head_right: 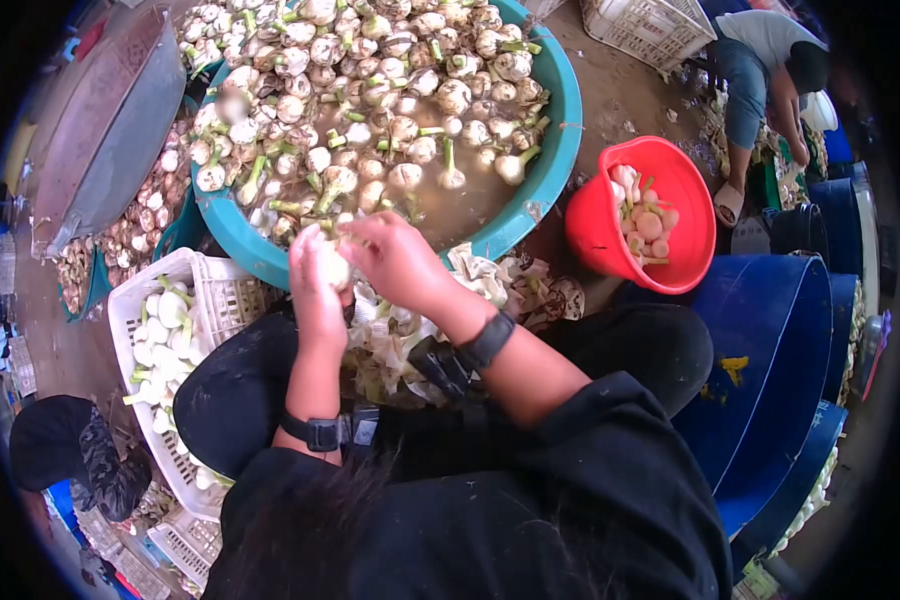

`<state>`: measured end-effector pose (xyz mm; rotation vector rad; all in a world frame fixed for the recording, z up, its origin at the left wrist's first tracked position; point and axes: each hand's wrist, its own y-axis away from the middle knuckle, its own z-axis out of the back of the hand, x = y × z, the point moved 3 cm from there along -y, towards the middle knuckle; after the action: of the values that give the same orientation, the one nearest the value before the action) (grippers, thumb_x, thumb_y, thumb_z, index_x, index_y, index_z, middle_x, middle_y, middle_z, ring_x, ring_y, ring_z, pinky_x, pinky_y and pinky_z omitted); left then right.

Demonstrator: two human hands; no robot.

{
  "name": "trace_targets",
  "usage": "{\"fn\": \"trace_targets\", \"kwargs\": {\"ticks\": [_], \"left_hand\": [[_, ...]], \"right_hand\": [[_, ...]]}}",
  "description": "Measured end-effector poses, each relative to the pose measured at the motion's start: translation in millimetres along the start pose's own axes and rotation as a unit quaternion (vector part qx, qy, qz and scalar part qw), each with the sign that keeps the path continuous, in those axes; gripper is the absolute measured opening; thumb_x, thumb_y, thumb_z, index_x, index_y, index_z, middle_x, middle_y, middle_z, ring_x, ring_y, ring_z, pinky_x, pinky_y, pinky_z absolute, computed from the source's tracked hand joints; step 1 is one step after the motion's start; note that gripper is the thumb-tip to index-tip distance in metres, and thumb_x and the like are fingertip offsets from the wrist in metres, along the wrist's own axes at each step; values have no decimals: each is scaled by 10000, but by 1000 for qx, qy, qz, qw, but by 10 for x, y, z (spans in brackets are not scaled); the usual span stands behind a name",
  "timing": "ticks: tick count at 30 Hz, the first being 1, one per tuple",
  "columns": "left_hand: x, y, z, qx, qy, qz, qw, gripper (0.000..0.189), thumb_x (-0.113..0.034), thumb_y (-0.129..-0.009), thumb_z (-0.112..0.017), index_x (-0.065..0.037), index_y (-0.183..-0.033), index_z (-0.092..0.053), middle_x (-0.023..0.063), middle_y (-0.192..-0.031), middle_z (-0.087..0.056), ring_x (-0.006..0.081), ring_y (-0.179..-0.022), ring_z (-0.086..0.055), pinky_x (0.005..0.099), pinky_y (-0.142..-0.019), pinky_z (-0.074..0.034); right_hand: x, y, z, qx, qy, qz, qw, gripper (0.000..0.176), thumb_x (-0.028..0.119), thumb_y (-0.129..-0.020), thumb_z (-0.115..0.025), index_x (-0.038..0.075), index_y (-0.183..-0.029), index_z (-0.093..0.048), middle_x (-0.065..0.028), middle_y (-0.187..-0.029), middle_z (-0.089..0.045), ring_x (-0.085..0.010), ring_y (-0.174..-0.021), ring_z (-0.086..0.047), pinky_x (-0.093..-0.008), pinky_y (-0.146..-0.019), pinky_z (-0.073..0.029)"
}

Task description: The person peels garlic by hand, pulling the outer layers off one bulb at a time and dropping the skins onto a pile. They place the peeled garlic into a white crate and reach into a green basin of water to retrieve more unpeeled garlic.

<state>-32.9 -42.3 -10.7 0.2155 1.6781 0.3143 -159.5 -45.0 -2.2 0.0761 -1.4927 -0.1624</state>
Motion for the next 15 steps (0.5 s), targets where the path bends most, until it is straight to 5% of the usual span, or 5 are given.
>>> {"fn": "trace_targets", "kwargs": {"ticks": [3,5,10,13,15], "left_hand": [[-41,0,138,26,42,76,996,271,-228,-883,-488,-18,-1051,-525,30,-859,-543,73,-693,-494,209,-601,-416],[-1,15,85,97,-8,78,992,261,-225,-883,-482,5,-979,-560,4,-779,-537,65,-673,-488,204,-610,-407],[133,55,81,183,18,190,964,317,-269,-850,-497,-19,-1025,-579,13,-801,-561,25,-533,-427,169,-382,-261],[141,65,84,245,26,123,961,396,-315,-868,-470,-8,-1110,-534,31,-852,-571,46,-623,-493,171,-467,-369],[114,61,68,240,-50,67,967,410,-292,-865,-490,-1,-1152,-498,42,-888,-574,62,-691,-514,188,-551,-408]], "right_hand": [[191,279,65,-46,395,400,826,170,166,-785,-573,12,-855,-592,-83,-706,-582,-220,-578,-575,-317,-537,-476],[143,370,32,145,413,258,861,136,166,-779,-519,63,-706,-567,-99,-691,-593,-276,-600,-579,-369,-559,-484],[-87,400,109,116,387,112,908,168,176,-766,-511,30,-693,-549,-113,-703,-608,-271,-535,-571,-359,-542,-487],[-217,452,82,102,-111,-270,951,270,189,-866,-453,-17,-729,-561,-90,-536,-486,-122,-492,-501,-346,-485,-433],[-169,506,104,63,-143,-248,956,326,202,-881,-470,-21,-663,-564,-69,-512,-493,-123,-485,-479,-299,-462,-405]]}}
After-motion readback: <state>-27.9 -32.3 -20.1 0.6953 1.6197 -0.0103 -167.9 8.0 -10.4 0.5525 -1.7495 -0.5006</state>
